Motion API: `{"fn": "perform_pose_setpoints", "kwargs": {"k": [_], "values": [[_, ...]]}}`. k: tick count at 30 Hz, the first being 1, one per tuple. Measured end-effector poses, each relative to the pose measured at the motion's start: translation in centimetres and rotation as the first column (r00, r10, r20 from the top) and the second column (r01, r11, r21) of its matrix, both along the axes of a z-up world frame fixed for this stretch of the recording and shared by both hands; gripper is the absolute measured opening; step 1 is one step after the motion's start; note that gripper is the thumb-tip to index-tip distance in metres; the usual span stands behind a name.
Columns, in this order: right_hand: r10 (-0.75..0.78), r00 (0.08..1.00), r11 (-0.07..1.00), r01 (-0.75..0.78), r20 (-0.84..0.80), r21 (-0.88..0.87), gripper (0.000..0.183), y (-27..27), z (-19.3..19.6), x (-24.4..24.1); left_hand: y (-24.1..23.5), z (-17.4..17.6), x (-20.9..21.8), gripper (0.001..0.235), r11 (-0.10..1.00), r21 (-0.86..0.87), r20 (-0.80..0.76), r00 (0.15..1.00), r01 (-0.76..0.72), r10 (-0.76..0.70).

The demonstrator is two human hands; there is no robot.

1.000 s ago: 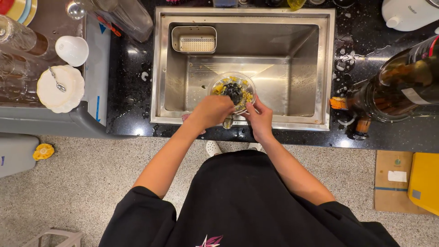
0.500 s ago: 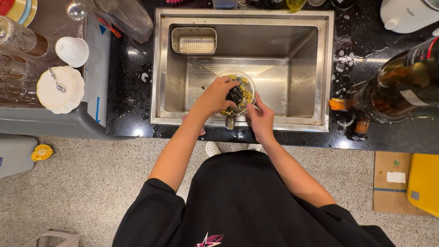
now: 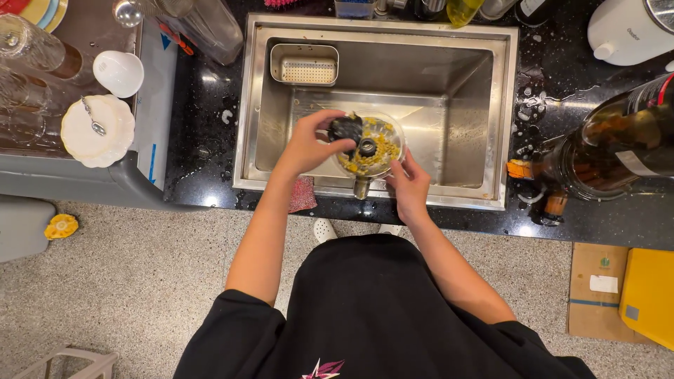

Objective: Dismantling a slow juicer, emptying the pulp filter into a trash bag, and washing the components in a sink.

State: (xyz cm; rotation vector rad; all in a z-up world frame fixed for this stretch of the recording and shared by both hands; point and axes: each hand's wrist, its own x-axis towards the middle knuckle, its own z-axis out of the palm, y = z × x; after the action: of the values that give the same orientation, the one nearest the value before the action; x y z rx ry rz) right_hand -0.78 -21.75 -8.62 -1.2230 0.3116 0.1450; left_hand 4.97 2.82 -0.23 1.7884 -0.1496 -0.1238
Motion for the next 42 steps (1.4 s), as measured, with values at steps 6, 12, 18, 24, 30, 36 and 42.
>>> {"fn": "perform_pose_setpoints", "kwargs": {"k": [6, 12, 18, 24, 30, 36, 42], "values": [[-0.174, 0.984, 0.985, 0.174, -0.024, 0.003, 0.049, -4.2, -1.8, 0.5, 0.8, -5.1, 1.0, 0.068, 0.855, 0.393, -0.202, 0.876, -0.337, 0.438], [-0.314, 0.949, 0.948, 0.314, 0.012, -0.058, 0.051, -8.5, -0.1, 0.5, -7.1, -13.0, 4.2, 0.068, 0.715, 0.699, -0.301, 0.911, 0.009, 0.282], [-0.383, 0.924, 0.920, 0.382, 0.004, -0.090, 0.051, -12.6, 0.9, -0.1, -15.2, -15.2, 5.4, 0.065, 0.719, 0.660, -0.429, 0.894, 0.216, 0.125], [-0.419, 0.908, 0.902, 0.417, 0.009, -0.110, 0.050, -14.8, 2.9, -1.0, -18.8, -14.1, 3.8, 0.059, 0.720, 0.684, -0.139, 0.990, 0.119, -0.033], [-0.430, 0.903, 0.899, 0.427, -0.010, -0.096, 0.051, -14.9, 3.2, -1.8, -19.5, -13.6, 5.8, 0.057, 0.750, 0.660, 0.050, 0.996, 0.025, -0.078], [-0.411, 0.911, 0.910, 0.412, 0.035, -0.044, 0.050, -14.5, 2.5, -1.6, -17.8, -16.8, 6.4, 0.065, 0.914, 0.405, -0.299, 0.941, -0.024, 0.157], [-0.401, 0.916, 0.913, 0.401, 0.024, -0.074, 0.050, -13.9, 3.0, -1.3, -17.7, -15.2, 5.4, 0.059, 0.831, 0.556, -0.241, 0.954, -0.017, 0.181]]}}
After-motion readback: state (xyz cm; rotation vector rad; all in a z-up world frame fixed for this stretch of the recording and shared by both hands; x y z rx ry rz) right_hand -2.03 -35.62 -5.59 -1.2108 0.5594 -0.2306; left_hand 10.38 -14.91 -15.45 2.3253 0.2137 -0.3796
